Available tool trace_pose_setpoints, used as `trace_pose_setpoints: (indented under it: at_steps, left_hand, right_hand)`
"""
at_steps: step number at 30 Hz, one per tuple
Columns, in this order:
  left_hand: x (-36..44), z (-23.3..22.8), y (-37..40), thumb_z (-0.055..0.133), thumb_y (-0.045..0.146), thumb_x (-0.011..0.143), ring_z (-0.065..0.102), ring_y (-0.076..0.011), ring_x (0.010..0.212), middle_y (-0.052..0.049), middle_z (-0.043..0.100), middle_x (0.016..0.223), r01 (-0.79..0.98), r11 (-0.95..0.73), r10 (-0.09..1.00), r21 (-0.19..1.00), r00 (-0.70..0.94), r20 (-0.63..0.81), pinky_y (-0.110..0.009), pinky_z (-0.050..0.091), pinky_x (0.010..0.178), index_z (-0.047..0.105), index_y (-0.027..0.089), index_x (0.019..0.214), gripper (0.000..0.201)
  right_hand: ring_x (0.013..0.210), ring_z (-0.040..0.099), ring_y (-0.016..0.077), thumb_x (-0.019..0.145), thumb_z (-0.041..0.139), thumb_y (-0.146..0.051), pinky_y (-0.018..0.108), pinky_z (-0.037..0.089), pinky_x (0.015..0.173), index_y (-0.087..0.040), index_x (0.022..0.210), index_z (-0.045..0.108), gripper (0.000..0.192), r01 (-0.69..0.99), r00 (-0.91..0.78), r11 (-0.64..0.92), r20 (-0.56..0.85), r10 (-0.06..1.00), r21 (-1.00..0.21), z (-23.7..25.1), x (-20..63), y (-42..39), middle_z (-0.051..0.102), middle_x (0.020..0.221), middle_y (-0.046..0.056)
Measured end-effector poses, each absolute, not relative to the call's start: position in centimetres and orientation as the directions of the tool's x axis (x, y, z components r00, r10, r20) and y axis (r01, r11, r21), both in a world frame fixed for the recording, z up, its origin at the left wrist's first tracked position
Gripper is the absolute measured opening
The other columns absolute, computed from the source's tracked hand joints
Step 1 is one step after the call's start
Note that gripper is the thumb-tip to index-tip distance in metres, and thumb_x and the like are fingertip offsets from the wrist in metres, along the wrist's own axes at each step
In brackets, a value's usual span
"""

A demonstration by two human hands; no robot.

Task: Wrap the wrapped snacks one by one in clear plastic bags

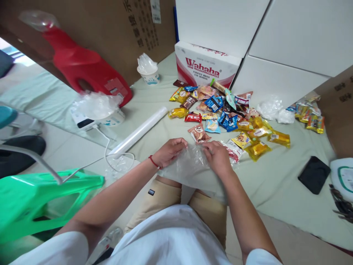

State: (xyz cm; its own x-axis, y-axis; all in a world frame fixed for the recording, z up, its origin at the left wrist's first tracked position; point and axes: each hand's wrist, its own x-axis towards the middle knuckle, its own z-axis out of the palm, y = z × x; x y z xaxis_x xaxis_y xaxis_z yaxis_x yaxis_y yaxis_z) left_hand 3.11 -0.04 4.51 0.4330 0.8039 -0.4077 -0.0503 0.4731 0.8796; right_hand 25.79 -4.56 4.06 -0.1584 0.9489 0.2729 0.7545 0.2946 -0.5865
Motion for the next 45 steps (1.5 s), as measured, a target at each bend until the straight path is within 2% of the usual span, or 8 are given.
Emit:
trace_pose_setpoints:
  at_steps: [3, 8, 11, 17, 29, 37, 42, 45]
  left_hand:
    - [2.5, 4.2, 0.3, 0.084, 0.056, 0.067, 0.027, -0.0049, 0.044, 0.008, 0.043, 0.055, -0.050, 0.479, 0.805, 0.876, 0.423, -0.416, -0.023, 0.014, 0.044, 0.062, 0.018, 0.079, 0.045]
    - [2.5, 3.9, 0.3, 0.083, 0.058, 0.068, 0.030, -0.0056, 0.045, 0.008, 0.042, 0.054, -0.040, 0.457, 0.806, 0.888, 0.442, -0.395, -0.022, 0.018, 0.044, 0.062, 0.018, 0.077, 0.046]
    - [2.8, 4.0, 0.3, 0.083, 0.059, 0.069, 0.029, -0.0055, 0.045, 0.008, 0.040, 0.053, -0.040, 0.452, 0.801, 0.891, 0.458, -0.386, -0.022, 0.018, 0.044, 0.061, 0.019, 0.078, 0.046]
    - [2.6, 4.4, 0.3, 0.084, 0.060, 0.066, 0.029, -0.0051, 0.044, 0.008, 0.043, 0.054, -0.067, 0.478, 0.811, 0.876, 0.415, -0.412, -0.022, 0.016, 0.042, 0.060, 0.019, 0.078, 0.049]
    - [1.0, 3.7, 1.0, 0.084, 0.056, 0.062, 0.025, -0.0043, 0.042, 0.010, 0.037, 0.051, -0.011, 0.470, 0.844, 0.883, 0.300, -0.445, -0.022, 0.015, 0.043, 0.058, 0.019, 0.073, 0.047]
    - [0.0, 2.2, 1.9, 0.074, 0.052, 0.067, 0.039, -0.0080, 0.054, 0.005, 0.054, 0.060, 0.229, 0.304, 0.895, 0.925, 0.265, -0.359, -0.022, 0.028, 0.053, 0.061, 0.017, 0.071, 0.038]
    - [-0.6, 2.2, 2.3, 0.070, 0.051, 0.070, 0.043, -0.0101, 0.058, 0.003, 0.058, 0.062, 0.297, 0.251, 0.903, 0.921, 0.271, -0.333, -0.022, 0.032, 0.054, 0.062, 0.018, 0.070, 0.035]
    - [-1.0, 2.6, 2.1, 0.070, 0.052, 0.069, 0.039, -0.0094, 0.055, 0.005, 0.054, 0.059, 0.306, 0.273, 0.898, 0.912, 0.259, -0.356, -0.022, 0.029, 0.051, 0.063, 0.018, 0.071, 0.035]
  right_hand:
    - [0.093, 0.068, 0.0240, 0.098, 0.056, -0.026, 0.040, 0.055, 0.087, -0.024, 0.100, 0.076, 0.020, 0.712, -0.194, 0.347, 0.303, 0.933, -0.611, 3.7, 25.8, -4.4, 0.073, 0.093, 0.007]
    - [0.124, 0.061, 0.0258, 0.093, 0.061, -0.025, 0.042, 0.052, 0.103, -0.026, 0.139, 0.063, 0.046, 0.689, -0.209, 0.391, 0.349, 0.913, -0.610, 4.4, 25.2, -3.6, 0.063, 0.132, 0.011]
    - [0.126, 0.061, 0.0267, 0.091, 0.061, -0.020, 0.044, 0.052, 0.103, -0.026, 0.152, 0.050, 0.063, 0.669, -0.335, 0.415, 0.247, 0.909, -0.617, 4.2, 24.9, -2.3, 0.067, 0.130, 0.010]
    - [0.092, 0.070, 0.0207, 0.099, 0.058, -0.025, 0.035, 0.057, 0.084, -0.024, 0.102, 0.076, 0.019, 0.630, -0.288, 0.456, 0.356, 0.889, -0.628, 3.6, 24.7, -1.9, 0.073, 0.100, 0.007]
    - [0.085, 0.068, 0.0218, 0.092, 0.065, -0.011, 0.035, 0.057, 0.076, -0.027, 0.114, 0.073, 0.028, 0.854, -0.163, 0.418, 0.604, 0.780, -0.309, 5.7, 26.8, -15.8, 0.072, 0.098, 0.007]
    - [0.083, 0.072, 0.0169, 0.099, 0.059, -0.017, 0.028, 0.059, 0.076, -0.022, 0.109, 0.071, 0.016, 0.837, -0.241, 0.363, 0.320, 0.916, -0.410, 4.3, 26.2, -25.9, 0.075, 0.096, 0.004]
    - [0.083, 0.069, 0.0165, 0.095, 0.066, -0.014, 0.029, 0.056, 0.078, -0.022, 0.109, 0.070, 0.017, 0.855, -0.130, 0.345, 0.485, 0.865, -0.386, 9.7, 27.9, -22.8, 0.073, 0.094, 0.004]
    - [0.099, 0.066, 0.0236, 0.092, 0.074, -0.025, 0.039, 0.055, 0.088, -0.022, 0.126, 0.066, 0.035, 0.854, -0.221, 0.415, 0.501, 0.837, -0.315, 10.3, 27.3, -19.6, 0.070, 0.111, 0.011]
